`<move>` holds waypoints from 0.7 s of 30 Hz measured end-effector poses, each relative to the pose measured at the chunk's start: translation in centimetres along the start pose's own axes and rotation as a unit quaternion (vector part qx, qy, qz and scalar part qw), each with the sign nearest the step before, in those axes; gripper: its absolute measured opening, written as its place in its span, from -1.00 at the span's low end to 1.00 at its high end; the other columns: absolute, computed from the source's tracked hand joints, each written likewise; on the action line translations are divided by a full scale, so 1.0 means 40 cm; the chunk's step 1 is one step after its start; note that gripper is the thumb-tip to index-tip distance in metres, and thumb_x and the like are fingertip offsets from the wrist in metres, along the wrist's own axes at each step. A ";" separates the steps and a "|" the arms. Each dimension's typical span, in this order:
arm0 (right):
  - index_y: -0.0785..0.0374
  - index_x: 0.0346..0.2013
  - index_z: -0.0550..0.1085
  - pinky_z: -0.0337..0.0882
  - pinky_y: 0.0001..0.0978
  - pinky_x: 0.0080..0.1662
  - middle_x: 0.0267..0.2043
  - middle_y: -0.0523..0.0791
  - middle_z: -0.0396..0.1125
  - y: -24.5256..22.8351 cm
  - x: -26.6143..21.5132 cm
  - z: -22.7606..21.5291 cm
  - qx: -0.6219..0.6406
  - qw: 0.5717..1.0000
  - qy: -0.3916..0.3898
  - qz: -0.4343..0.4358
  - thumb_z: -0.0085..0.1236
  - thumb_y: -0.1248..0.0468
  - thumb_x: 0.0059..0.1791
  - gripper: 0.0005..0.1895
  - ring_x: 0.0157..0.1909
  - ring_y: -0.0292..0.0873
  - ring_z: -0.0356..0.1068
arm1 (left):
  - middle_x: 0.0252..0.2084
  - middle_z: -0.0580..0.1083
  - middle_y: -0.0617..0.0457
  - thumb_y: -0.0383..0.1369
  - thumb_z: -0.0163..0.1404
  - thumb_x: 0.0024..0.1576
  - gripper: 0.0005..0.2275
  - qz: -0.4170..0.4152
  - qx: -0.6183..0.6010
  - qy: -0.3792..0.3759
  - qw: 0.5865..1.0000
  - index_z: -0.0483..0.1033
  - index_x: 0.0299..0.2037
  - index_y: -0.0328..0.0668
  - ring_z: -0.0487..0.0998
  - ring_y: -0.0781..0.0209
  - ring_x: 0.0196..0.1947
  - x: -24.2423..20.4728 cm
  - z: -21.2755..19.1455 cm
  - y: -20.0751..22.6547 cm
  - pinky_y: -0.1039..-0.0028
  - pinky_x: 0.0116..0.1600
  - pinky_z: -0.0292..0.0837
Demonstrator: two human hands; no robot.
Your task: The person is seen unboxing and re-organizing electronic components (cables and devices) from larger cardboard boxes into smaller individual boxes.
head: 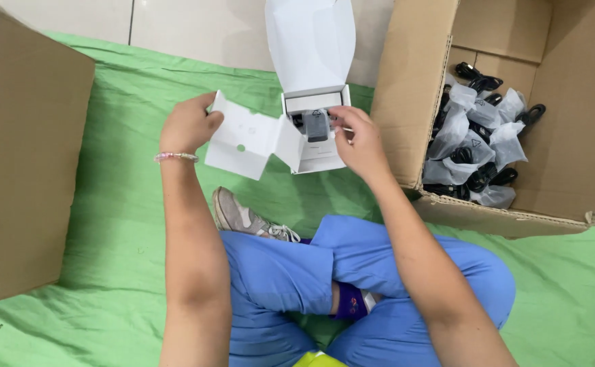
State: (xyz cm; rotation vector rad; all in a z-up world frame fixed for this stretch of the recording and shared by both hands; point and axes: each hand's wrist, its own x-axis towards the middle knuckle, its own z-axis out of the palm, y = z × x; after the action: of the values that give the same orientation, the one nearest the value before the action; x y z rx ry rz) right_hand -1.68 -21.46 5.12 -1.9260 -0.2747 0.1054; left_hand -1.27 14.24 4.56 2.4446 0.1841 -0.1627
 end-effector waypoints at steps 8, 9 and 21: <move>0.33 0.16 0.39 0.42 -0.08 0.10 0.15 0.15 0.35 0.073 0.015 0.100 -0.277 0.959 -0.022 -0.059 0.20 0.25 -0.04 -0.51 0.10 0.19 0.39 | 0.02 0.49 -0.13 -0.48 -0.03 0.09 -0.69 -0.102 0.201 0.115 0.967 0.64 0.01 0.01 0.52 -0.19 -0.04 0.034 0.108 0.021 0.05 -0.08 0.48; 0.33 0.15 0.38 0.38 0.02 0.12 0.10 0.18 0.35 0.072 0.025 0.115 -0.314 0.947 -0.020 -0.064 0.25 0.20 -0.04 -0.49 0.12 0.26 0.35 | -0.01 0.49 -0.08 -0.50 -0.03 0.09 -0.69 -0.081 0.223 0.203 0.950 0.62 0.01 -0.07 0.50 -0.16 -0.05 0.036 0.111 0.043 0.06 -0.14 0.47; 0.25 0.03 0.39 0.41 0.04 0.01 -0.08 0.19 0.39 0.069 0.108 0.105 -0.332 0.937 -0.061 0.092 0.19 0.12 -0.10 -0.53 -0.02 0.25 0.41 | -0.19 0.56 0.11 -0.41 0.13 0.00 -0.93 0.161 0.204 0.001 0.966 0.69 -0.40 0.02 0.50 0.04 0.00 -0.028 0.228 0.272 0.11 0.00 0.37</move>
State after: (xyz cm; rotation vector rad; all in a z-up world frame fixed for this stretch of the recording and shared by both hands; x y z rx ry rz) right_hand 2.05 -17.55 1.26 -2.6240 -0.2267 0.2871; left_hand -1.11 -0.01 4.51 2.8409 -0.2749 -0.0557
